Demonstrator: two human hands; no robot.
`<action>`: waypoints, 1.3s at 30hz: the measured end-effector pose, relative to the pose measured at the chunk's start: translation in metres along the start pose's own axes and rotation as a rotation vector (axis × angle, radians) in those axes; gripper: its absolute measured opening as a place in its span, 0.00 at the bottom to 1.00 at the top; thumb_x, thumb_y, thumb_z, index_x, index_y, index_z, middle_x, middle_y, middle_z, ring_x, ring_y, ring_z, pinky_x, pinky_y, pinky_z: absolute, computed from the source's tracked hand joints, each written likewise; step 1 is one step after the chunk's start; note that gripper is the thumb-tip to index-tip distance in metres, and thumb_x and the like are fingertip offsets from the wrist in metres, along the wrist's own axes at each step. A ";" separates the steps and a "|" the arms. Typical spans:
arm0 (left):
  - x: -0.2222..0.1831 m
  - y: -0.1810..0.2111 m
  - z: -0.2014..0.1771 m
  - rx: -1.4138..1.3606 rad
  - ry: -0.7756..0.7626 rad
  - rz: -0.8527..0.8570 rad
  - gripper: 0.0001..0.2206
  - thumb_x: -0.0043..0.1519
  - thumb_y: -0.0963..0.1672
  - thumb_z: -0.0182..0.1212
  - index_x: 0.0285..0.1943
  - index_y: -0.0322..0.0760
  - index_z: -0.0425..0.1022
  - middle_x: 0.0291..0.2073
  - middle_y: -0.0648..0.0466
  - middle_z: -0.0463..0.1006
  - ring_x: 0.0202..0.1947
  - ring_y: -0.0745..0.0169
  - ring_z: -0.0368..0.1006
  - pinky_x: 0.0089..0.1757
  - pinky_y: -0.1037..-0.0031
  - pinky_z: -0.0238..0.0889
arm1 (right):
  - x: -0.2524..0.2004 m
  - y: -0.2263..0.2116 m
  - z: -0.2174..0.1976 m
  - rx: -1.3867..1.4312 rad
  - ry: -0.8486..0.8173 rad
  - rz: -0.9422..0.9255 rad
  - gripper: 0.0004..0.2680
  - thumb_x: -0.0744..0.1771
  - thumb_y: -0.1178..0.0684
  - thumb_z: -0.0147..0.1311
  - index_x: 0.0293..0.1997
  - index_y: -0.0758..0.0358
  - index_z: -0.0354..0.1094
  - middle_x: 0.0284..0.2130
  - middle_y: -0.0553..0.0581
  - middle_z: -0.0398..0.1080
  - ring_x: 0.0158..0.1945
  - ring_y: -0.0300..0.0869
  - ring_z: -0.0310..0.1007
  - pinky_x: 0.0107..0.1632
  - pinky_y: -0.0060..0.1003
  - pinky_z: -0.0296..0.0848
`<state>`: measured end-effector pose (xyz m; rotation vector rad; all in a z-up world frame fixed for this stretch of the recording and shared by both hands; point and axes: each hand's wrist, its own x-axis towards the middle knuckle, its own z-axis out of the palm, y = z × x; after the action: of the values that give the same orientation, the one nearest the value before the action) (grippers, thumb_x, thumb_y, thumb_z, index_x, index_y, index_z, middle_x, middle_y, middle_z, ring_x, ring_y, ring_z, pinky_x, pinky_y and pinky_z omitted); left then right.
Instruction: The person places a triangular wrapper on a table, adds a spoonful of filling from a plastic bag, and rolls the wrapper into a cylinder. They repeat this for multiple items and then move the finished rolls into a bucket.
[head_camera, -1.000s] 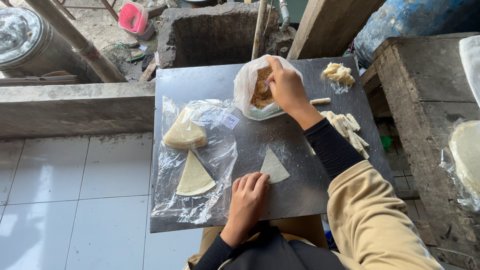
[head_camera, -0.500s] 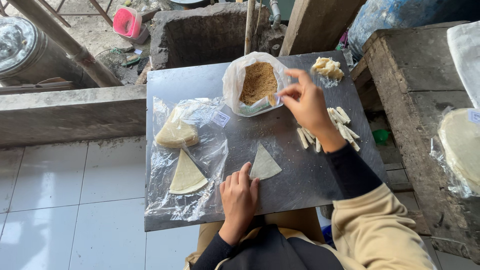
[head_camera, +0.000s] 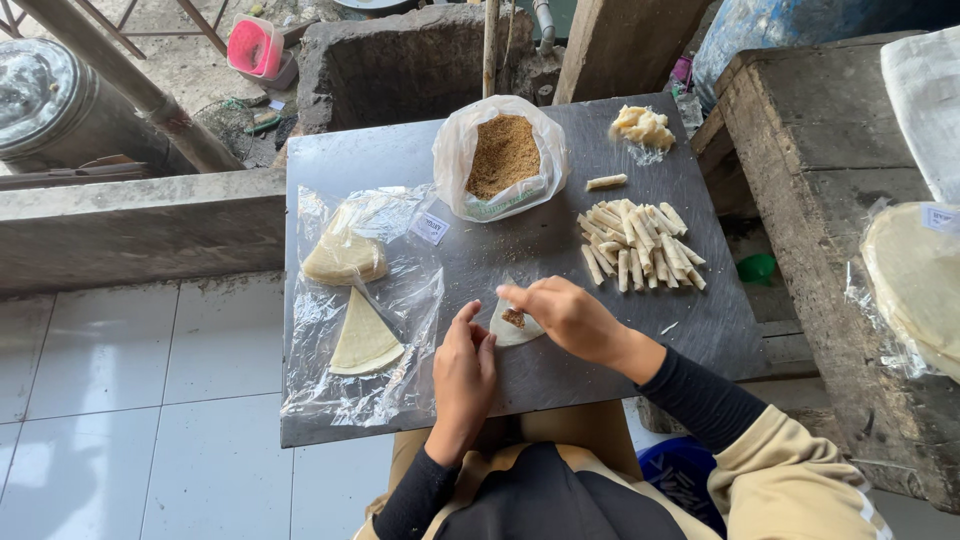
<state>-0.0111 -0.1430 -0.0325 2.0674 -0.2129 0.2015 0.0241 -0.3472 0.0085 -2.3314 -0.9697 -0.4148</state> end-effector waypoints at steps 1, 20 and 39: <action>0.000 0.001 -0.001 -0.014 0.003 -0.012 0.20 0.61 0.38 0.61 0.64 0.33 0.68 0.33 0.48 0.79 0.34 0.51 0.78 0.39 0.63 0.69 | 0.000 -0.001 0.001 -0.061 -0.023 -0.093 0.18 0.65 0.64 0.55 0.62 0.67 0.68 0.36 0.56 0.75 0.43 0.47 0.76 0.50 0.40 0.75; -0.003 0.000 0.003 -0.091 0.016 -0.010 0.19 0.66 0.37 0.53 0.67 0.36 0.66 0.40 0.46 0.81 0.39 0.50 0.80 0.40 0.65 0.72 | 0.014 0.023 -0.003 0.006 0.359 0.022 0.10 0.69 0.63 0.57 0.56 0.62 0.64 0.51 0.64 0.74 0.50 0.45 0.79 0.52 0.35 0.79; 0.010 -0.002 0.016 0.078 -0.048 0.161 0.21 0.59 0.38 0.63 0.63 0.36 0.69 0.39 0.49 0.81 0.38 0.48 0.77 0.41 0.61 0.68 | 0.037 0.015 -0.005 -0.054 0.382 0.443 0.12 0.67 0.62 0.60 0.56 0.65 0.67 0.40 0.58 0.72 0.39 0.45 0.73 0.45 0.39 0.73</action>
<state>0.0003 -0.1571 -0.0392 2.1354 -0.4071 0.2619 0.0599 -0.3388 0.0239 -2.3089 -0.2549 -0.6715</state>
